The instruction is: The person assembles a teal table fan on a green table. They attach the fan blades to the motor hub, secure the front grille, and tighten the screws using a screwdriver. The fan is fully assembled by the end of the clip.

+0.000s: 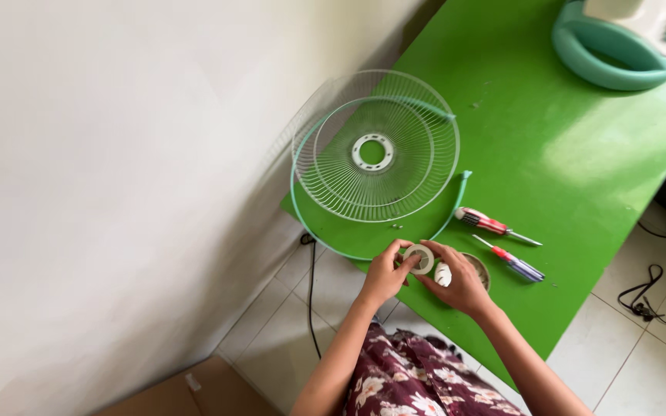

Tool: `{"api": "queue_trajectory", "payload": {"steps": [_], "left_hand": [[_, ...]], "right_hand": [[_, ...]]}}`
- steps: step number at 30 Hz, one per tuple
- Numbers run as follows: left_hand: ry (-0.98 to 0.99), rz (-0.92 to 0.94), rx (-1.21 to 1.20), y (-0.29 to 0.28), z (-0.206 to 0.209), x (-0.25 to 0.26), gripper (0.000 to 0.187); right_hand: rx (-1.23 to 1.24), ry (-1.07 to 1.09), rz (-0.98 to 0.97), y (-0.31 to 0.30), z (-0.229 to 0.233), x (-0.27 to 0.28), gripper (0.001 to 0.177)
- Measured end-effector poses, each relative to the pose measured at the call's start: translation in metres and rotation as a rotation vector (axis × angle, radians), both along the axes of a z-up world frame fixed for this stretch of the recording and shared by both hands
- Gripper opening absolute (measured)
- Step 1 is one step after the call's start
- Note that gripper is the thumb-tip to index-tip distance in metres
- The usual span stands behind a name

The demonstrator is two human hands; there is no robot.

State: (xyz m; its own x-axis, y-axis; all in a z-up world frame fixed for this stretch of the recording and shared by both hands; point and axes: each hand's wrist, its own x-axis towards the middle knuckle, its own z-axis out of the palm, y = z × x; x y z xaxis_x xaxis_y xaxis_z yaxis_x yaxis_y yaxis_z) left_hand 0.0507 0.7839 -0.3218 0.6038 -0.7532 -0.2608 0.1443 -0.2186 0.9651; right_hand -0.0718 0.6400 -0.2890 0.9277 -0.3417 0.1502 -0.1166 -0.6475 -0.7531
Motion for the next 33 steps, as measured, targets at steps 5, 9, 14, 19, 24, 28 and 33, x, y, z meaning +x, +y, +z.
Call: {"api": "queue_trajectory", "payload": {"steps": [5, 9, 14, 19, 24, 28, 33], "left_hand": [[0.052, 0.023, -0.075, -0.022, 0.008, -0.042, 0.033], [0.123, 0.044, -0.141, -0.047, 0.015, -0.101, 0.035], [0.186, 0.065, -0.238, -0.073, 0.033, -0.182, 0.034], [-0.028, 0.116, -0.064, -0.091, 0.075, -0.243, 0.036], [-0.286, 0.095, 0.153, -0.098, 0.117, -0.276, 0.043], [-0.350, 0.063, 0.214, -0.096, 0.131, -0.285, 0.058], [-0.298, 0.043, 0.113, -0.092, 0.132, -0.303, 0.058]], "right_hand": [[0.138, 0.001, -0.111, -0.018, 0.010, -0.044, 0.070], [0.140, -0.037, -0.081, -0.046, 0.021, -0.103, 0.061], [0.178, -0.104, -0.006, -0.080, 0.032, -0.173, 0.058], [0.214, -0.145, 0.052, -0.102, 0.049, -0.222, 0.052], [0.171, -0.175, 0.073, -0.114, 0.065, -0.252, 0.049], [0.155, -0.225, 0.072, -0.110, 0.065, -0.263, 0.050], [0.096, -0.257, 0.019, -0.100, 0.065, -0.288, 0.046]]}}
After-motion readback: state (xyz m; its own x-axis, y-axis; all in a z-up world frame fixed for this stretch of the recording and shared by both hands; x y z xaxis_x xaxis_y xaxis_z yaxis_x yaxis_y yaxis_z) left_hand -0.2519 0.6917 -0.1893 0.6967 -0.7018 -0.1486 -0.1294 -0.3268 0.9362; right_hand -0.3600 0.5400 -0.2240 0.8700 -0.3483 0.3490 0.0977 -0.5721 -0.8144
